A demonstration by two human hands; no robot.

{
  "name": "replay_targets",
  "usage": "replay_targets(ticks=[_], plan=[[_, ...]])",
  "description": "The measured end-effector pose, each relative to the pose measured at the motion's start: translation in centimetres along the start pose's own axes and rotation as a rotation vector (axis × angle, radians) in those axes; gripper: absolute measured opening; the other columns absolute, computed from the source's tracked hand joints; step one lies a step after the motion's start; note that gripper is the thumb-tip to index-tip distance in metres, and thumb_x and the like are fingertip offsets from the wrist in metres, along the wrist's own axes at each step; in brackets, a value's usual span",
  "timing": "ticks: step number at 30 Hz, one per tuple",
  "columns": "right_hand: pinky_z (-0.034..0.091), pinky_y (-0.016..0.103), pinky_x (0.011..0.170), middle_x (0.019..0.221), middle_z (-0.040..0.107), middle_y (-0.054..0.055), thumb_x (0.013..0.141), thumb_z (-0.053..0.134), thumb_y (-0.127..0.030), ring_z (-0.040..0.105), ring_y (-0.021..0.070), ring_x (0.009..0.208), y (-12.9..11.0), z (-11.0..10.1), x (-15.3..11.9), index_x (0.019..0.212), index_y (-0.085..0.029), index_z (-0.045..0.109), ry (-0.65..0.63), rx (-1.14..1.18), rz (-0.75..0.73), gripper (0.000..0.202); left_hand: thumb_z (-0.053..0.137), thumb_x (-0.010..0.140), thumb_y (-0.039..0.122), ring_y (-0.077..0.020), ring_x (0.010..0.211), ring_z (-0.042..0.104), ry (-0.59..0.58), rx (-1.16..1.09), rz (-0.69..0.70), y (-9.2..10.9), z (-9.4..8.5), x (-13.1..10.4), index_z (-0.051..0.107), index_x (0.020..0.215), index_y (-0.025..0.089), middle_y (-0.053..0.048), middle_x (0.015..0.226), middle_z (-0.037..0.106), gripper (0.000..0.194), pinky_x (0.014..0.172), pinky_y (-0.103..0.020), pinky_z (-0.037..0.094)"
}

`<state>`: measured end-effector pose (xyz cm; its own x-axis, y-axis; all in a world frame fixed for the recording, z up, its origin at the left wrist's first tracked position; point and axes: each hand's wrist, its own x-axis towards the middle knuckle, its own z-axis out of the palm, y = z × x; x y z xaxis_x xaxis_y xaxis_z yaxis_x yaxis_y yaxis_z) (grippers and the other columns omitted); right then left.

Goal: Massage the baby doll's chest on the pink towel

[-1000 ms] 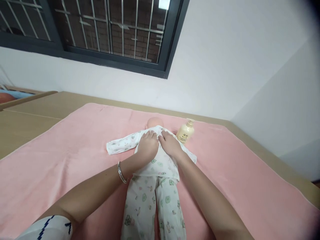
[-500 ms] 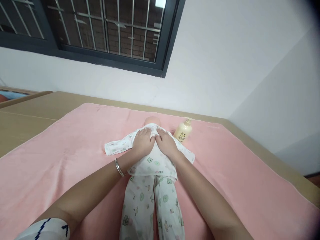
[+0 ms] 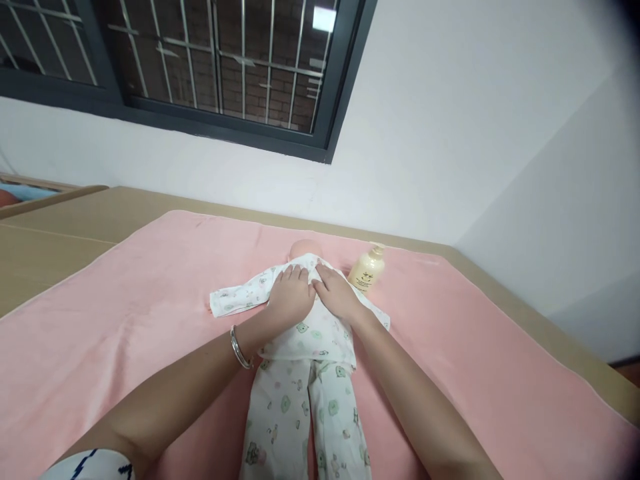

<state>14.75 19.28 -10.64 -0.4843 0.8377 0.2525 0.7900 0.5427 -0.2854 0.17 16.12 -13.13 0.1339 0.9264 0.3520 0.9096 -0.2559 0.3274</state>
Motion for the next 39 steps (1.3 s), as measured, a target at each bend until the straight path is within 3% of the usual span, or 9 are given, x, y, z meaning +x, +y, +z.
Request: replay_targets(ticks=[3, 6, 9, 12, 16, 23, 27, 31, 39], plan=[[0.04, 0.037, 0.105, 0.124, 0.066, 0.016, 0.098, 0.035, -0.022, 0.057, 0.0266, 0.121, -2.5, -0.1, -0.9, 0.121, -0.011, 0.062, 0.014, -0.113, 0.116, 0.037, 0.034, 0.096, 0.029, -0.029, 0.129, 0.053, -0.05, -0.082, 0.008, -1.6, -0.7, 1.3, 0.056, 0.13, 0.009, -0.018, 0.137, 0.06, 0.046, 0.11, -0.043, 0.037], [0.035, 0.037, 0.109, 0.135, 0.06, 0.019, 0.099, 0.034, -0.021, 0.05, 0.0287, 0.131, -4.4, 0.4, -1.7, 0.13, -0.007, 0.057, 0.033, -0.195, 0.173, 0.041, 0.033, 0.095, 0.03, -0.0278, 0.122, 0.058, -0.08, -0.106, -0.016, -2.4, -0.9, 2.1, 0.06, 0.122, 0.01, -0.017, 0.13, 0.064, 0.043, 0.106, -0.04, 0.041], [0.032, 0.038, 0.113, 0.144, 0.054, 0.018, 0.1, 0.032, -0.023, 0.044, 0.0277, 0.138, -3.9, 0.8, -1.4, 0.138, -0.008, 0.052, 0.031, -0.159, 0.167, 0.045, 0.032, 0.096, 0.032, -0.032, 0.128, 0.054, -0.04, -0.028, -0.036, -1.9, -0.4, 1.5, 0.056, 0.129, 0.004, -0.021, 0.134, 0.061, 0.049, 0.108, -0.044, 0.039], [0.03, 0.037, 0.114, 0.148, 0.05, 0.014, 0.1, 0.035, -0.028, 0.042, 0.0254, 0.139, -1.4, 0.8, -0.1, 0.14, -0.011, 0.05, 0.007, -0.053, 0.171, 0.046, 0.032, 0.098, 0.031, -0.0351, 0.135, 0.048, 0.014, 0.057, -0.012, -0.8, 0.3, 0.3, 0.051, 0.136, 0.001, -0.025, 0.141, 0.055, 0.052, 0.11, -0.049, 0.037], [0.034, 0.037, 0.111, 0.142, 0.056, 0.012, 0.102, 0.032, -0.035, 0.048, 0.0248, 0.134, 0.2, 0.7, 1.0, 0.135, -0.013, 0.054, -0.02, 0.03, 0.179, 0.045, 0.033, 0.097, 0.027, -0.0338, 0.137, 0.046, 0.02, 0.049, 0.064, -0.6, 0.4, 0.1, 0.052, 0.136, 0.002, -0.024, 0.142, 0.054, 0.05, 0.111, -0.047, 0.036], [0.028, 0.039, 0.116, 0.148, 0.049, 0.017, 0.099, 0.033, -0.023, 0.039, 0.0281, 0.142, -4.2, 0.3, -1.2, 0.141, -0.007, 0.049, -0.034, -0.111, 0.189, 0.048, 0.031, 0.098, 0.027, -0.0299, 0.12, 0.06, -0.064, -0.03, 0.02, -2.6, -0.7, 2.2, 0.063, 0.119, 0.005, -0.02, 0.125, 0.066, 0.044, 0.105, -0.043, 0.042], [0.035, 0.037, 0.111, 0.145, 0.054, 0.013, 0.1, 0.032, -0.026, 0.045, 0.0257, 0.137, -3.2, 0.1, -0.6, 0.136, -0.013, 0.055, -0.016, -0.041, 0.168, 0.044, 0.035, 0.097, 0.026, -0.0319, 0.122, 0.058, -0.008, 0.039, 0.007, -1.6, -0.2, 1.5, 0.062, 0.121, 0.004, -0.023, 0.126, 0.065, 0.042, 0.105, -0.045, 0.041], [0.029, 0.039, 0.115, 0.146, 0.051, 0.016, 0.101, 0.034, -0.028, 0.043, 0.0262, 0.138, -1.6, 0.5, 0.5, 0.139, -0.007, 0.051, 0.016, -0.095, 0.201, 0.047, 0.035, 0.095, 0.019, -0.0343, 0.123, 0.057, 0.003, 0.109, 0.013, -0.6, 0.1, 0.7, 0.065, 0.114, -0.001, -0.029, 0.122, 0.064, 0.041, 0.104, -0.046, 0.04], [0.027, 0.038, 0.117, 0.145, 0.052, 0.02, 0.099, 0.033, -0.021, 0.044, 0.028, 0.139, -5.6, 0.5, -1.9, 0.139, -0.003, 0.051, -0.027, -0.25, 0.146, 0.048, 0.037, 0.092, 0.022, -0.031, 0.121, 0.057, 0.069, -0.041, -0.008, -2.2, 0.6, 1.5, 0.063, 0.115, 0.006, -0.02, 0.124, 0.066, 0.038, 0.106, -0.045, 0.04]])
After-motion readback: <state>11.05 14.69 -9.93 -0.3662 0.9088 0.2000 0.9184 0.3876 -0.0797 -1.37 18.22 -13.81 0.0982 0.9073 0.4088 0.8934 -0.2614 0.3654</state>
